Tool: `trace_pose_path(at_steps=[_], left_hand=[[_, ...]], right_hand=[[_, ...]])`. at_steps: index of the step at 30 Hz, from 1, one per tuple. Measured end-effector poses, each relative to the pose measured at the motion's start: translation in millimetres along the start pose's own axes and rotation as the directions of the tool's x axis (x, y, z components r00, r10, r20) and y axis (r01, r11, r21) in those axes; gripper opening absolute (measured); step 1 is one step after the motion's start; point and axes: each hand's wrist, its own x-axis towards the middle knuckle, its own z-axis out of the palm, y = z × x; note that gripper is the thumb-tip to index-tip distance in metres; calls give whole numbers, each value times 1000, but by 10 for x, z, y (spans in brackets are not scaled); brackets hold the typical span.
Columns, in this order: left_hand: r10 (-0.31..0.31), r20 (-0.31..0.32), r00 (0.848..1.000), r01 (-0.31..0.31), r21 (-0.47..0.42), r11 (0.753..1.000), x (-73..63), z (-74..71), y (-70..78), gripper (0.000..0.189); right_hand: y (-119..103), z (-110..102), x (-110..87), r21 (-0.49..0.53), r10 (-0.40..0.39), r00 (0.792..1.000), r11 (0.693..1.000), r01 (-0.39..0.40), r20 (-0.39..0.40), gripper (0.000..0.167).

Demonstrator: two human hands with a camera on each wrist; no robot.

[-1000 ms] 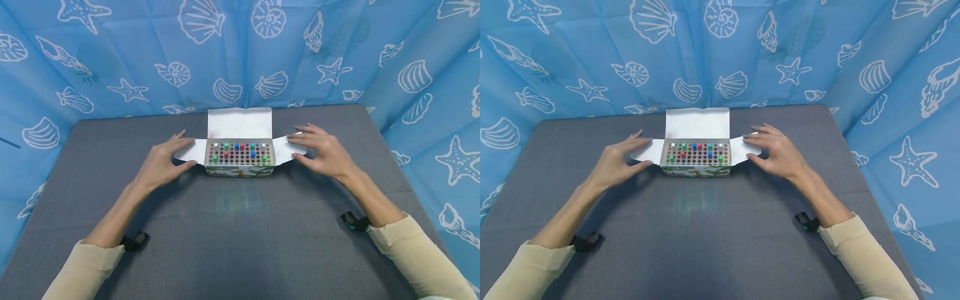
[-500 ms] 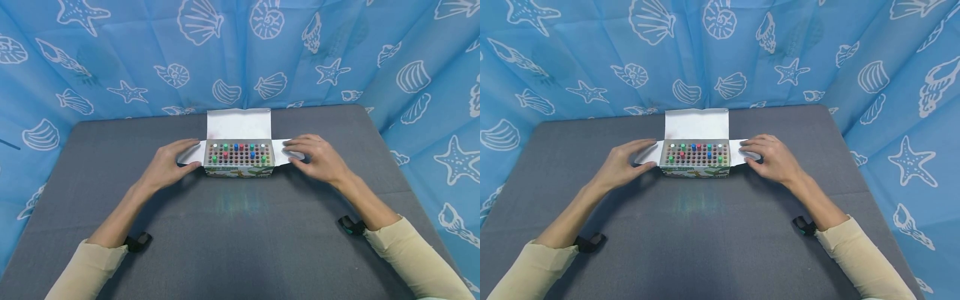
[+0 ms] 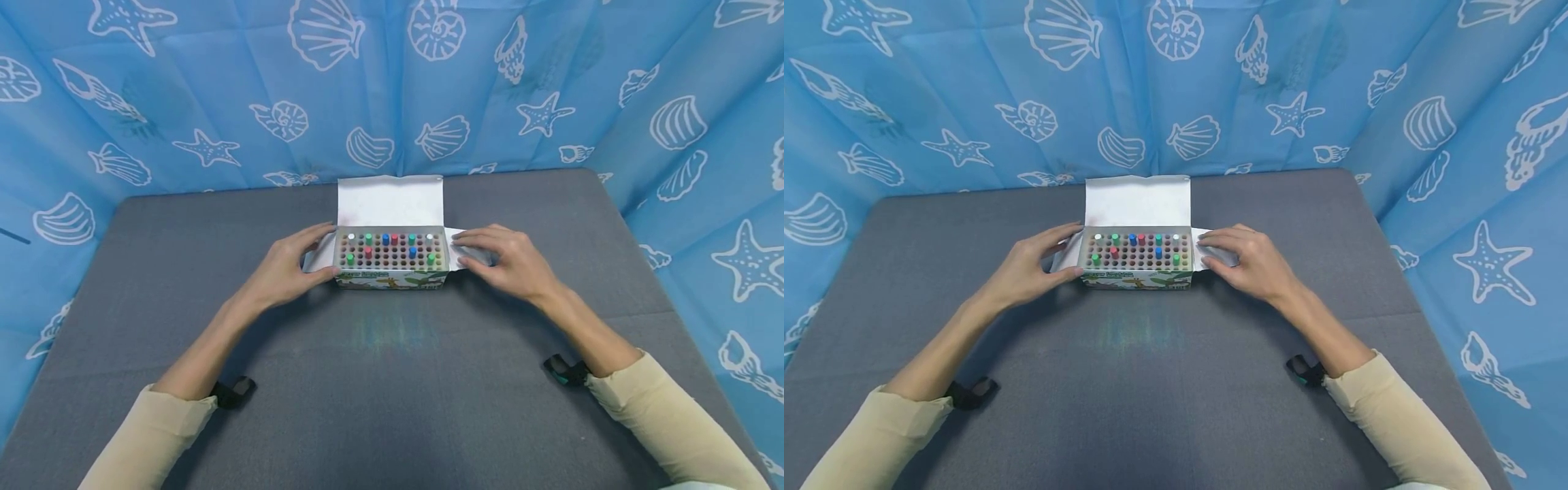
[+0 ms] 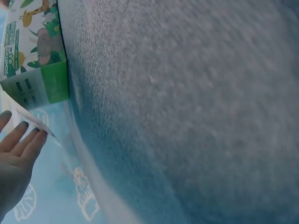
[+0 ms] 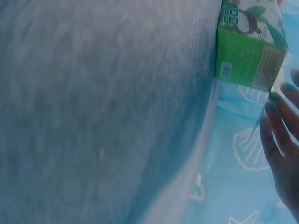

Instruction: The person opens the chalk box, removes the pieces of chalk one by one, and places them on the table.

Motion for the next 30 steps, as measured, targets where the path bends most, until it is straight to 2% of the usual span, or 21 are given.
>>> trace_pose_path(at_steps=[4,8,12,16,22,30], left_hand=[[-8,29,1000,10,-36,999,26,30,10,76],[-7,32,999,9,-46,999,44,59,26,78],[-1,28,1000,2,-56,998,61,85,36,80],[-3,31,1000,5,-60,998,79,101,38,81],[-14,44,999,17,-69,997,99,110,59,83],[-80,51,995,84,-63,995,138,150,80,89]], right_hand=[[-37,43,35,87,100,995,991,-97,-29,26],[-77,77,82,176,205,978,964,-197,-27,25],[-113,99,131,218,274,962,939,-265,-11,25],[-133,125,185,217,303,953,930,-297,7,26],[-154,172,278,212,310,951,930,-300,-17,28],[-177,230,375,170,323,946,932,-321,19,24]])
